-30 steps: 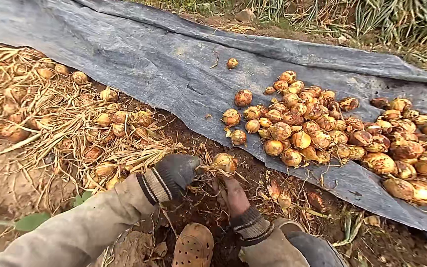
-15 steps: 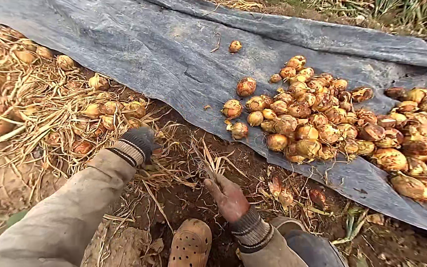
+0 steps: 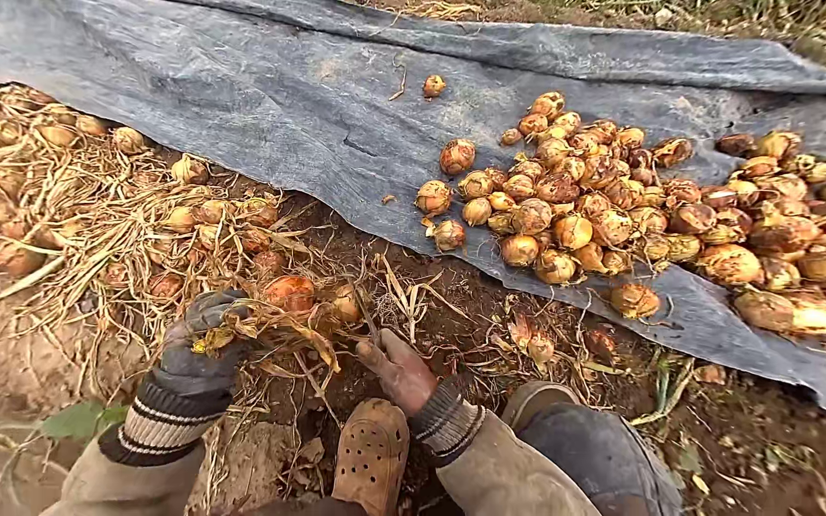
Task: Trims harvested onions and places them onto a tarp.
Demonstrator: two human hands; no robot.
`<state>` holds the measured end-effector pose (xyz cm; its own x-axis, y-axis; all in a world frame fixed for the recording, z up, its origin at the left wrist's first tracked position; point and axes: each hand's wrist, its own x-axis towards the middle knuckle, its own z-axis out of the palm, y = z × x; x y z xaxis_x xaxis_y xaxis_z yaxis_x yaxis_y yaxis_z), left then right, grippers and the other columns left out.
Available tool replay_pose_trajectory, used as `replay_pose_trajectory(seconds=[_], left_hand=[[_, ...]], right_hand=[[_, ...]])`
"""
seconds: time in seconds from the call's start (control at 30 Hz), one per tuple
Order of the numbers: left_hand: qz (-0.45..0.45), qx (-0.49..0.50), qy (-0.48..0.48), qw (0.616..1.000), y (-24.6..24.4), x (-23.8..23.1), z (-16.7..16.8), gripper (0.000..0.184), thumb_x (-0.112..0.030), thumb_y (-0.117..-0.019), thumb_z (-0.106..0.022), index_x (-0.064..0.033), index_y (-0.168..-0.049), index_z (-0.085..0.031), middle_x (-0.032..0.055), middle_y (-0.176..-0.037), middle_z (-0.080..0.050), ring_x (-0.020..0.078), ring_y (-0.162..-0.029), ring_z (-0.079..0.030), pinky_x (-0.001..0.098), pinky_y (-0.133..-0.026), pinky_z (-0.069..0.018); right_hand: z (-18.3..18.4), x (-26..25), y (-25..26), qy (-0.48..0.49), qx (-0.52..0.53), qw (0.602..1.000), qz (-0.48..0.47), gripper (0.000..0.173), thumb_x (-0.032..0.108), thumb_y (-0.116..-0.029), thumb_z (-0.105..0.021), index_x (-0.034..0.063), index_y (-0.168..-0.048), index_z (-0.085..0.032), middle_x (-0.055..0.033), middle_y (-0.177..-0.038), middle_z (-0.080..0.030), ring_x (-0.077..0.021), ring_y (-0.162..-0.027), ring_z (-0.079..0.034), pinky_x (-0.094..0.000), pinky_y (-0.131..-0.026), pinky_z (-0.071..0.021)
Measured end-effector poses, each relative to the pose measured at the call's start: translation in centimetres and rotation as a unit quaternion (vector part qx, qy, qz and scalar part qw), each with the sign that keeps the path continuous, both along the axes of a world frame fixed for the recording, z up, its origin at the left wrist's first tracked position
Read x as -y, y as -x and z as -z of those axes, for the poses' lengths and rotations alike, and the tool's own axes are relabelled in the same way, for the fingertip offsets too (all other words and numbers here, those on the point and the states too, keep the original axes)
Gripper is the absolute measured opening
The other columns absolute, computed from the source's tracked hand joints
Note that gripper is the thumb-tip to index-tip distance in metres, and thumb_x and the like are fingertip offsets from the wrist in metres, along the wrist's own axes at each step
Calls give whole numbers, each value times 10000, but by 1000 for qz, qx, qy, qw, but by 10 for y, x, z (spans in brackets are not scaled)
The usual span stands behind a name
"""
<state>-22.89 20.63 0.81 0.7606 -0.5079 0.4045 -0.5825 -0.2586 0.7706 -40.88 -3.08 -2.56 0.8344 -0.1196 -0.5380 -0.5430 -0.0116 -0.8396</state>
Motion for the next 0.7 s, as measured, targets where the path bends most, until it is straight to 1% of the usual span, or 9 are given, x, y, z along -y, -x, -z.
replay_pose_trajectory(seconds=[0.03, 0.13, 0.23, 0.3, 0.37, 0.47, 0.53, 0.63, 0.7], left_hand=[[19, -5, 36, 999, 12, 1, -5, 307, -196, -902, -687, 51, -1083, -674, 96, -1153, -706, 146, -1161, -648, 350, -1054, -515], [109, -58, 84, 989, 34, 8, -26, 276, -382, -970, -659, -161, -1120, -728, -39, -1201, -711, 113, -1176, -641, 303, -1038, -520], [109, -84, 106, 985, 45, 11, -20, 217, -278, -986, -650, -138, -1139, -714, -47, -1182, -717, 100, -1160, -649, 290, -1036, -522], [93, -125, 104, 982, 53, 11, -10, 258, -236, -964, -669, -105, -1185, -687, -56, -1197, -706, 69, -1173, -638, 272, -1042, -515], [92, -177, 110, 974, 58, 26, -12, 203, -203, -921, -696, -130, -1109, -708, -78, -1104, -731, 44, -1079, -670, 244, -961, -555], [134, -143, 26, 980, 59, 41, -13, 135, -218, -931, -675, -111, -991, -731, -78, -982, -728, 3, -1000, -668, 213, -929, -549], [183, -150, -24, 971, 57, 42, -13, 231, -303, -966, -672, -102, -1065, -729, -59, -1046, -727, -8, -1034, -659, 198, -949, -538], [245, -265, -12, 933, 51, 51, -18, 406, -453, -812, -844, -196, -1107, -734, -93, -1044, -732, -11, -976, -678, 189, -846, -578], [238, -130, -64, 960, 46, 56, -14, 579, -655, -738, -819, -191, -1070, -723, -89, -1033, -706, -5, -1012, -655, 226, -881, -566]], right_hand=[[-2, -3, 2, -20, 28, 999, 12, 734, 765, -911, -504, 79, -1156, -591, -46, -807, -581, -160, -657, -566, -391, -658, -521], [-14, -3, 4, -52, 86, 994, 45, 727, 786, -860, -564, 100, -1097, -611, -6, -763, -567, -98, -594, -527, -320, -590, -499], [-19, 1, 8, -45, 81, 994, 62, 677, 749, -872, -587, 110, -1092, -617, -12, -765, -566, -109, -600, -529, -329, -585, -492], [-17, 4, 10, -38, 111, 991, 57, 777, 853, -795, -569, 126, -1065, -617, 19, -728, -542, -84, -572, -506, -304, -553, -478], [-20, 5, 12, -40, 156, 986, 48, 836, 894, -761, -557, 113, -1050, -630, 34, -735, -544, -53, -579, -498, -267, -551, -473], [-25, 1, 17, -53, 217, 971, 91, 862, 875, -799, -527, 97, -1133, -690, 64, -755, -613, 8, -607, -534, -215, -585, -502], [-23, 2, 18, -17, 221, 968, 118, 822, 881, -856, -393, 143, -1072, -683, 57, -742, -615, -12, -634, -570, -249, -594, -522], [-21, 7, 17, 75, 228, 962, 129, 774, 785, -965, -274, 129, -972, -686, 16, -747, -629, -69, -711, -628, -335, -653, -557], [-19, 8, 15, 102, 214, 963, 127, 752, 753, -991, -251, 126, -925, -662, 4, -712, -598, -96, -677, -607, -359, -611, -531]])
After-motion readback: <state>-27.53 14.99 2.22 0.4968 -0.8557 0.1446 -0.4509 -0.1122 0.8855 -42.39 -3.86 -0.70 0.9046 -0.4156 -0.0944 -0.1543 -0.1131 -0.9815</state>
